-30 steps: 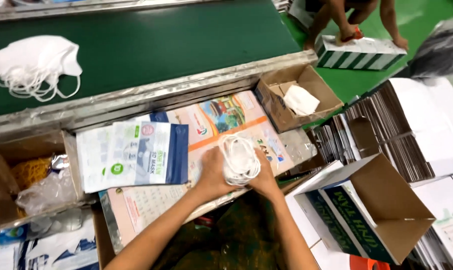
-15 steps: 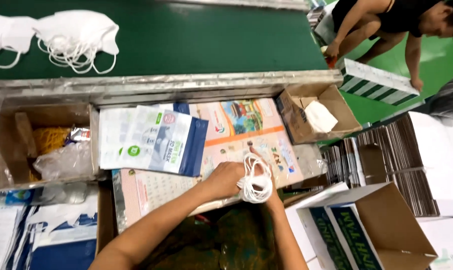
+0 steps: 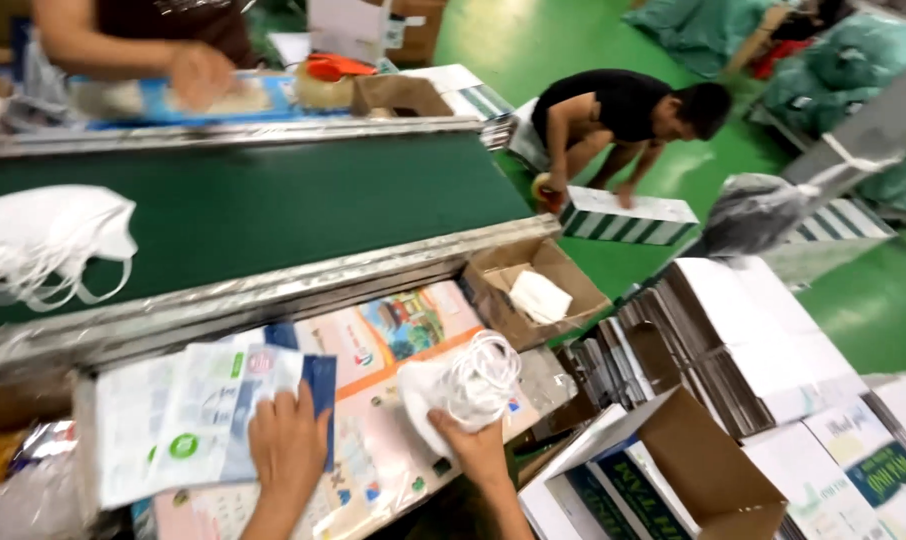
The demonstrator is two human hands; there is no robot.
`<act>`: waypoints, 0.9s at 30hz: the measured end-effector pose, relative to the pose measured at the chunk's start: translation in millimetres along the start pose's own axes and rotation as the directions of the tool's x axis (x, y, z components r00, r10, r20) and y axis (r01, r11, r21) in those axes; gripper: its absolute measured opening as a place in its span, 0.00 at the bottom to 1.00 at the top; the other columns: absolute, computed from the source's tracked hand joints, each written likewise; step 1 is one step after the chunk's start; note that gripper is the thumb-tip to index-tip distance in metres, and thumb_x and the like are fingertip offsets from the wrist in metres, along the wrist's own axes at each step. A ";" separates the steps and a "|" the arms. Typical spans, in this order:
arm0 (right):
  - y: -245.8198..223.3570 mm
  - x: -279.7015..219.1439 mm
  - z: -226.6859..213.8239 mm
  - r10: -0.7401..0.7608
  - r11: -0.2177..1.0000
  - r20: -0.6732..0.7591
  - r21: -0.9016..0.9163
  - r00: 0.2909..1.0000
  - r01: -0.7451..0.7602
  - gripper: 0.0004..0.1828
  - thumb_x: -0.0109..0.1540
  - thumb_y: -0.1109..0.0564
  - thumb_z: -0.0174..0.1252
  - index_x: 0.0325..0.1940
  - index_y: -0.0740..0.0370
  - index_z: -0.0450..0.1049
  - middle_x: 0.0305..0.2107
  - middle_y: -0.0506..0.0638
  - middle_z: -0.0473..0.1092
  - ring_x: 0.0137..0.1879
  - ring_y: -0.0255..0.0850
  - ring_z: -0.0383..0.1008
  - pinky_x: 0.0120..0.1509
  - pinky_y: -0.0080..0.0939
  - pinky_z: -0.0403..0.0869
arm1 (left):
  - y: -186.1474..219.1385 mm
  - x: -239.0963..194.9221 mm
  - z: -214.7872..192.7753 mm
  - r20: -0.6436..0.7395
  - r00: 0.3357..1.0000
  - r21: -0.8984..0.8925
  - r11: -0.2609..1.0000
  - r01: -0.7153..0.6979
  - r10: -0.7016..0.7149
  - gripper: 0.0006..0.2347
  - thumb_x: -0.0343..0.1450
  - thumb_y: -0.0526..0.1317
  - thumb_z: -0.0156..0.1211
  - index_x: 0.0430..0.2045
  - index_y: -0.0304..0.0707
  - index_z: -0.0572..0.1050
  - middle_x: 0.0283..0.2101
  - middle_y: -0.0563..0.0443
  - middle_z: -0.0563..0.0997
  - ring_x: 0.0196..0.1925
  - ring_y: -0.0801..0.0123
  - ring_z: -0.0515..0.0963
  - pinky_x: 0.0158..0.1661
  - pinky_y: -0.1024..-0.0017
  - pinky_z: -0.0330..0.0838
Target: Packing stacks of face masks into plastic bags and then into cardboard boxes.
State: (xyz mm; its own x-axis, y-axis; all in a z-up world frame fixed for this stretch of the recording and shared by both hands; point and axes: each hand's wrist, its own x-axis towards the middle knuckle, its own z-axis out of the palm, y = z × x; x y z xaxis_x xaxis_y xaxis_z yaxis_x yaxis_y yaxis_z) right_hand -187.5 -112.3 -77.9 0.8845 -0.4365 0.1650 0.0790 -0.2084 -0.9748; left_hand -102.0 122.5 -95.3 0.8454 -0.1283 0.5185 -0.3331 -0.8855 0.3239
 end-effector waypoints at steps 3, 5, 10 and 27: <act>-2.1 -2.9 0.4 0.080 0.993 -0.059 0.090 0.995 -0.074 0.28 0.50 0.59 0.75 0.52 0.68 0.76 0.43 0.51 0.79 0.47 0.41 0.79 0.54 0.40 0.77 | 3.3 -16.8 18.3 0.116 0.989 -0.008 0.995 -0.096 0.096 0.21 0.61 0.45 0.68 0.47 0.37 0.80 0.31 0.47 0.73 0.35 0.54 0.73 0.34 0.57 0.66; 4.7 -10.9 3.5 0.092 0.993 -0.049 0.085 0.995 -0.087 0.30 0.49 0.59 0.76 0.53 0.68 0.75 0.44 0.52 0.78 0.49 0.41 0.78 0.56 0.40 0.76 | 8.2 -26.8 25.9 0.121 0.987 -0.124 0.988 -0.091 0.106 0.16 0.64 0.43 0.65 0.43 0.37 0.79 0.30 0.49 0.72 0.36 0.57 0.73 0.36 0.60 0.68; 5.2 -19.9 3.9 0.120 0.988 -0.017 0.096 0.993 -0.118 0.31 0.49 0.60 0.76 0.54 0.70 0.74 0.45 0.53 0.79 0.49 0.41 0.79 0.57 0.42 0.76 | 8.8 -9.8 24.4 0.131 0.988 -0.137 0.989 -0.063 0.081 0.16 0.64 0.42 0.64 0.43 0.35 0.77 0.30 0.47 0.72 0.36 0.56 0.74 0.38 0.60 0.69; 63.8 10.3 2.5 0.003 0.991 0.034 0.136 0.999 -0.008 0.35 0.47 0.64 0.77 0.56 0.73 0.74 0.47 0.61 0.80 0.54 0.46 0.81 0.62 0.45 0.75 | -38.8 -58.9 155.7 0.234 0.928 -0.339 0.919 -0.200 0.289 0.17 0.59 0.39 0.71 0.41 0.39 0.82 0.30 0.46 0.72 0.36 0.55 0.77 0.33 0.59 0.73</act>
State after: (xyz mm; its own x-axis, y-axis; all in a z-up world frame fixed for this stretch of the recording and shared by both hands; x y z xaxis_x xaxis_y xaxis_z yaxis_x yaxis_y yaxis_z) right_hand -172.2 -128.0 -138.7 0.9000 -0.4068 0.1564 0.1337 -0.0840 -0.9875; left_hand -73.8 95.0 -261.6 0.7865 -0.4792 0.3895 -0.6170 -0.6369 0.4623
